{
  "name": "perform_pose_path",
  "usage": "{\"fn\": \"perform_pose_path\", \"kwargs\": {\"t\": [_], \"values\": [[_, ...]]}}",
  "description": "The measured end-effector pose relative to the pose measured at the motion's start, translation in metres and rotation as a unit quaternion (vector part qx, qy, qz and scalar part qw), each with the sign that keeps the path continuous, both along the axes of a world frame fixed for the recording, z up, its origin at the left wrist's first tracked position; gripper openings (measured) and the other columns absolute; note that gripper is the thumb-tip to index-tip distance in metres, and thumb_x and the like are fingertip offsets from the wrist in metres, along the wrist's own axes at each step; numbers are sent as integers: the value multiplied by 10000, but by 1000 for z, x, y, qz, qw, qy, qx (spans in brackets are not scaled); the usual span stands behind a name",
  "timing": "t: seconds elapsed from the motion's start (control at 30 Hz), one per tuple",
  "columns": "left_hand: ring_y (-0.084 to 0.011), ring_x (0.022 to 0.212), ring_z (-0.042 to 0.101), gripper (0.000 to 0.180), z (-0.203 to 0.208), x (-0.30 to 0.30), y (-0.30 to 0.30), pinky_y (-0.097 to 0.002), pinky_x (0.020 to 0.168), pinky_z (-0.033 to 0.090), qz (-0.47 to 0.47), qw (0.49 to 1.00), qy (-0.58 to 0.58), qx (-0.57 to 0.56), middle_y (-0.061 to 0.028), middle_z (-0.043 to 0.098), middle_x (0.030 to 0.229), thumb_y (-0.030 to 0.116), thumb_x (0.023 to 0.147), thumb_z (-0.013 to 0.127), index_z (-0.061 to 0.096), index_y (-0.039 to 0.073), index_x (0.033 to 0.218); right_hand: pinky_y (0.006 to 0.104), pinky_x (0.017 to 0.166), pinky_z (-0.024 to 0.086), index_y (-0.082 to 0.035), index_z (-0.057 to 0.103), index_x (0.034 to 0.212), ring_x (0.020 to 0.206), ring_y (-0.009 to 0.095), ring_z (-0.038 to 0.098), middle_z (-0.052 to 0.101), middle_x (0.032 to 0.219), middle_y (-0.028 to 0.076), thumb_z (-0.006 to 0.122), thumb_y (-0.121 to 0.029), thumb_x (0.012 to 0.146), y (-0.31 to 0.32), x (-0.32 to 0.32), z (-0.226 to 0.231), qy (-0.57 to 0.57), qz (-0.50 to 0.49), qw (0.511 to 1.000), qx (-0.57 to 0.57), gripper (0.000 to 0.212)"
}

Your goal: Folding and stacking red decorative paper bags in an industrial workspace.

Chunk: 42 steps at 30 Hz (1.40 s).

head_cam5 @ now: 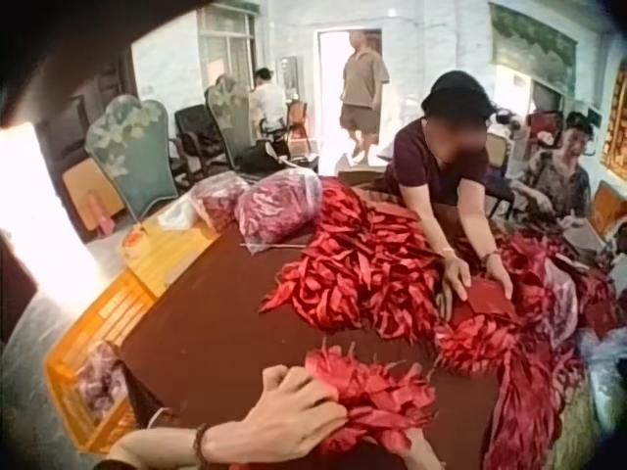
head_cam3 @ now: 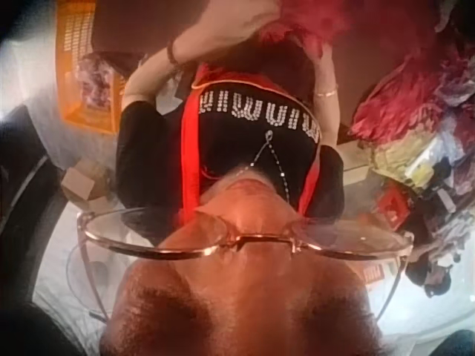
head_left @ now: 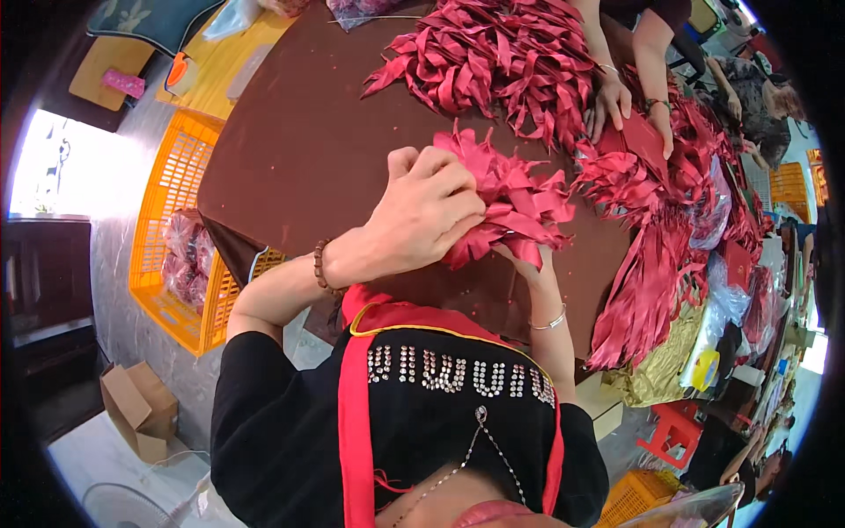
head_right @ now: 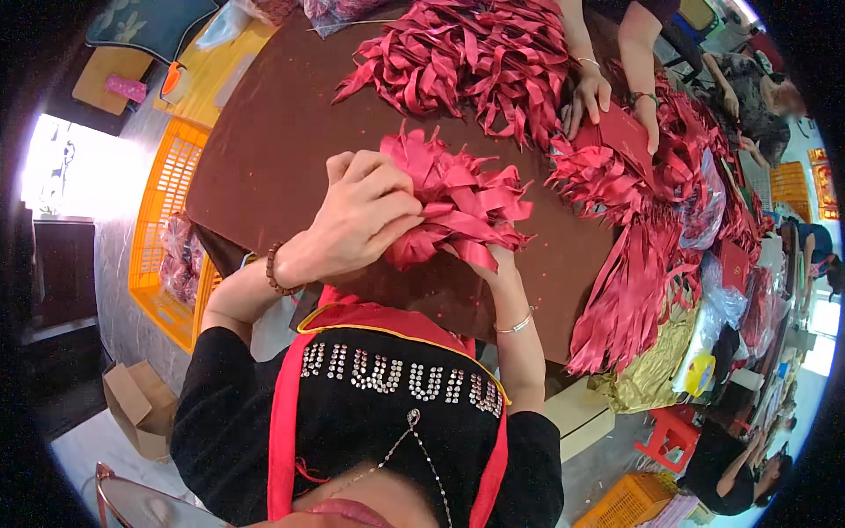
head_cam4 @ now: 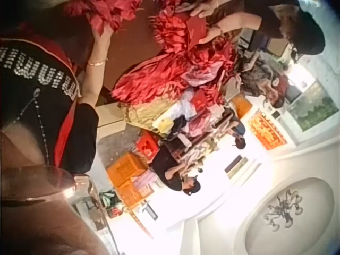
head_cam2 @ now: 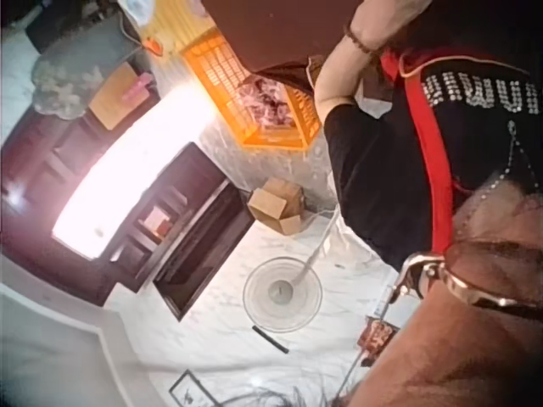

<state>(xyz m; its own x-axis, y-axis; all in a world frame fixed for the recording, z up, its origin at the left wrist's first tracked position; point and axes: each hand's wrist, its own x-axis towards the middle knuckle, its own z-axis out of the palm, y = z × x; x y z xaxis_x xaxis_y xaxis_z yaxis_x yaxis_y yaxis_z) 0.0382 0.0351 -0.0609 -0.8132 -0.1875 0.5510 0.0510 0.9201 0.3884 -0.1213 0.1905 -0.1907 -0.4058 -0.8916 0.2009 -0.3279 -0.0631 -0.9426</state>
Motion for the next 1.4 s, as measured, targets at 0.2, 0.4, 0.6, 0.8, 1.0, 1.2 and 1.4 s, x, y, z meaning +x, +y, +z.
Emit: {"fn": "perform_pose_path", "kwargs": {"t": [0.2, 0.4, 0.6, 0.8, 1.0, 1.2, 1.4], "values": [[-222, 926, 600, 553, 56, -7, -9, -330, 836, 446, -392, 797, -214, 406, -91, 608, 1077, 94, 848, 551, 300, 63, 1339, 400, 985, 410, -55, 303, 1337, 1175, 293, 457, 403, 1320, 159, 414, -141, 940, 8, -12, -60, -353, 54, 934, -17, 421], [-234, 1208, 436, 839, 22, 29, -58, -335, 1030, 302, -284, 813, -124, 493, -171, 433, 1327, 151, 808, 628, 71, 31, 1425, 396, 1046, 317, -73, 291, 1379, 1287, 248, 336, 330, 1409, 78, 613, -141, 841, 2, -14, -45, -395, 142, 907, -43, 630], [-297, 1352, 171, 1338, -69, 22, -31, -398, 1096, 155, -6, 951, -212, 226, -204, 160, 1451, 248, 517, 864, -114, 8, 1398, 383, 991, 391, -47, 399, 1309, 1191, 245, 460, 403, 1355, 105, 616, -120, 827, 2, -8, -8, 68, 90, 993, 25, 534], [-234, 1126, 466, 1060, -99, 0, -34, -386, 984, 354, -107, 919, -30, 377, -167, 476, 1203, 179, 640, 808, 80, -23, 1383, 404, 1032, 327, -77, 480, 1261, 1222, 261, 423, 514, 1250, 104, 707, -157, 746, -4, 0, -22, -526, 119, 835, -107, 569], [-186, 977, 547, 669, -104, -5, -35, -330, 860, 440, -48, 952, -47, 298, -125, 531, 1094, 88, 693, 743, 315, -20, 1195, 404, 1032, 343, -86, 237, 1381, 1251, 258, 360, 309, 1393, 110, 461, -238, 914, 2, -10, -82, -414, -4, 910, -28, 540], [-173, 979, 531, 544, -110, -6, -39, -313, 847, 433, -23, 934, -89, 346, -100, 524, 1089, 62, 700, 720, 353, -2, 1097, 421, 1004, 371, -36, 233, 1382, 1251, 248, 377, 326, 1397, 124, 545, -291, 879, 19, -28, -69, -479, -41, 877, -4, 646], [-177, 995, 502, 544, -144, -11, -38, -310, 880, 410, -73, 862, -14, 501, -83, 498, 1082, 112, 735, 708, 359, 7, 1139, 327, 857, 456, -2, 485, 1193, 1017, 153, 553, 571, 1110, 63, 580, -252, 854, 7, 3, -70, -257, -149, 953, -59, 432]]}}
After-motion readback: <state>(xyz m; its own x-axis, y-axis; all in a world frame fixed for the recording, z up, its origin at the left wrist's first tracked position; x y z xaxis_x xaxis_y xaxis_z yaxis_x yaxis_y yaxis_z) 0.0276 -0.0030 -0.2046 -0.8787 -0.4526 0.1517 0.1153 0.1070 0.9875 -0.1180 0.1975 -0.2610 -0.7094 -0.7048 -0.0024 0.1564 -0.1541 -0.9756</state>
